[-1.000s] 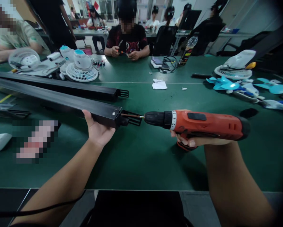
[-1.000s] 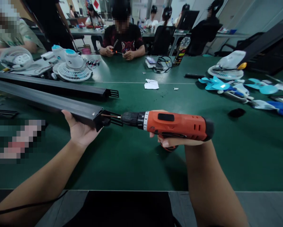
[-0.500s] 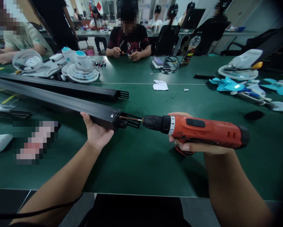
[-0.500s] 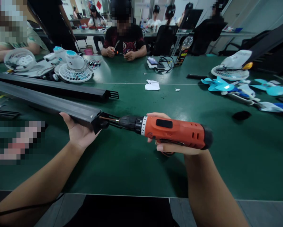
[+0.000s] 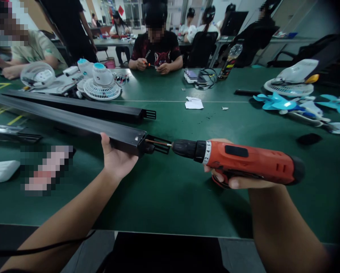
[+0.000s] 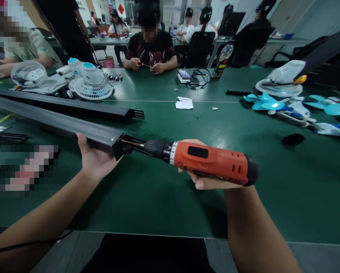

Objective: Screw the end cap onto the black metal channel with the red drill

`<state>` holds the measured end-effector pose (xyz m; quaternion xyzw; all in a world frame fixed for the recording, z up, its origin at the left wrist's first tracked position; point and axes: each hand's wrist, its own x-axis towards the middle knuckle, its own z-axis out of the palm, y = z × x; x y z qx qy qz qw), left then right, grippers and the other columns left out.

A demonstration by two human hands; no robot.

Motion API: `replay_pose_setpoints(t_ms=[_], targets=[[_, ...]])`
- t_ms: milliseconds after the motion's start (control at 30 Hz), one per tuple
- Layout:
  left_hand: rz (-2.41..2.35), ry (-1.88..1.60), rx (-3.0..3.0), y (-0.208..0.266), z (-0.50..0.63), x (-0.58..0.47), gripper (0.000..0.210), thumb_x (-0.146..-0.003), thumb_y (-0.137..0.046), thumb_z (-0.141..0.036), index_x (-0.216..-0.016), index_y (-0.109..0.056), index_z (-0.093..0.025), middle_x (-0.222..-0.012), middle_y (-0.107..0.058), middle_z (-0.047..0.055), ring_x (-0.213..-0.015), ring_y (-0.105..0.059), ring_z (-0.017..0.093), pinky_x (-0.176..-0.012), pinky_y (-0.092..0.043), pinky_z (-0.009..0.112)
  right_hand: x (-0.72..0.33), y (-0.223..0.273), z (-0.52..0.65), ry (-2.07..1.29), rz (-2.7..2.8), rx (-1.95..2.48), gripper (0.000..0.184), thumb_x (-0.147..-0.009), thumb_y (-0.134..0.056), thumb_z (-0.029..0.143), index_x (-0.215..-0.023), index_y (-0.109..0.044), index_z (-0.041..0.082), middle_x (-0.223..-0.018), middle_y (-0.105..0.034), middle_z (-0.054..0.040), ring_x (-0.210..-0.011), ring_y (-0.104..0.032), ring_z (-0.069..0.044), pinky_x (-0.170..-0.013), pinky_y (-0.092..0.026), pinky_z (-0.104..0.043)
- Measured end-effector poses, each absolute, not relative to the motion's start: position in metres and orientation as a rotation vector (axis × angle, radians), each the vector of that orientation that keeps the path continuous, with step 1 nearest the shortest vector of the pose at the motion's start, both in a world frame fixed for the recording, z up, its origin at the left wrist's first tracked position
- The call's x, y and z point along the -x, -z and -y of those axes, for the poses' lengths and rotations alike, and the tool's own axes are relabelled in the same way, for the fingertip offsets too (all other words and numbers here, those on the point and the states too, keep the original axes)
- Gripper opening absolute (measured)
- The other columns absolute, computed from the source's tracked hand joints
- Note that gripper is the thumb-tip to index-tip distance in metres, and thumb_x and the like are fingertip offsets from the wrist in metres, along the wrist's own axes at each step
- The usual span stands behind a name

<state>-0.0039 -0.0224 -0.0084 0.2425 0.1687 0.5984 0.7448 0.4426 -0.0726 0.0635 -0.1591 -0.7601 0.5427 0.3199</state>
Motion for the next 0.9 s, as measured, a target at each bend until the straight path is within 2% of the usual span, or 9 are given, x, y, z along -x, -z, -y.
replay_pose_setpoints(t_ms=[67, 133, 267, 400, 567, 700, 900], targets=[[-0.359, -1.308, -0.547, 0.01, 0.021, 0.005, 0.09, -0.105, -0.094, -0.093, -0.165, -0.082, -0.027, -0.163, -0.093, 0.012, -0.162, -0.084, 0.041, -0.131, -0.074, 0.048, -0.443, -0.061, 0.073, -1.438, 1.947, 0.396, 0.069, -0.108, -0.106, 0.042, -0.171, -0.081, 0.036, -0.113, -0.089, -0.0048, -0.07, -0.077, -0.021, -0.06, -0.071, -0.032], [-0.37, -1.312, -0.586, 0.011, 0.02, 0.004, 0.095, -0.106, -0.091, -0.096, -0.17, -0.08, -0.027, -0.166, -0.091, 0.013, -0.172, -0.077, 0.043, -0.137, -0.07, 0.05, -0.444, -0.059, 0.072, -1.445, 1.95, 0.391, 0.071, -0.106, -0.108, 0.043, -0.171, -0.081, 0.036, -0.112, -0.088, -0.0044, -0.069, -0.076, -0.021, -0.057, -0.07, -0.032], [-0.43, -1.337, -0.65, 0.009, 0.021, 0.0, 0.104, -0.105, -0.088, -0.102, -0.175, -0.078, -0.027, -0.171, -0.088, 0.014, -0.186, -0.064, 0.047, -0.141, -0.067, 0.053, -0.449, -0.058, 0.071, -1.467, 2.014, 0.488, 0.048, -0.111, -0.103, 0.038, -0.157, -0.091, 0.032, -0.089, -0.076, 0.0018, -0.063, -0.071, -0.019, -0.058, -0.07, -0.031], [-0.44, -1.305, -0.662, 0.007, 0.022, 0.003, 0.106, -0.104, -0.086, -0.104, -0.177, -0.076, -0.028, -0.173, -0.087, 0.015, -0.186, -0.063, 0.05, -0.142, -0.066, 0.056, -0.451, -0.059, 0.075, -1.409, 2.025, 0.615, 0.033, -0.119, -0.095, 0.036, -0.151, -0.094, 0.032, -0.086, -0.074, 0.0012, -0.061, -0.071, -0.019, -0.055, -0.069, -0.032], [-0.439, -1.273, -0.675, 0.006, 0.021, 0.008, 0.102, -0.1, -0.095, -0.099, -0.174, -0.079, -0.03, -0.163, -0.091, 0.014, -0.183, -0.067, 0.05, -0.137, -0.07, 0.055, -0.451, -0.058, 0.078, -1.386, 2.013, 0.637, 0.029, -0.124, -0.089, 0.037, -0.152, -0.092, 0.028, -0.084, -0.074, 0.0021, -0.061, -0.068, -0.017, -0.053, -0.063, -0.028], [-0.462, -1.326, -0.681, 0.004, 0.022, 0.006, 0.101, -0.102, -0.095, -0.098, -0.172, -0.08, -0.028, -0.163, -0.091, 0.015, -0.184, -0.066, 0.05, -0.137, -0.071, 0.053, -0.451, -0.056, 0.076, -1.41, 2.009, 0.603, 0.032, -0.123, -0.091, 0.039, -0.151, -0.091, 0.024, -0.083, -0.072, 0.0029, -0.059, -0.065, -0.014, -0.053, -0.064, -0.026], [-0.491, -1.342, -0.678, 0.005, 0.024, 0.006, 0.099, -0.103, -0.095, -0.096, -0.175, -0.08, -0.029, -0.161, -0.093, 0.013, -0.184, -0.067, 0.048, -0.139, -0.07, 0.052, -0.454, -0.06, 0.077, -1.435, 2.025, 0.688, 0.029, -0.124, -0.09, 0.04, -0.15, -0.093, 0.029, -0.083, -0.077, 0.0003, -0.062, -0.071, -0.019, -0.055, -0.067, -0.031]])
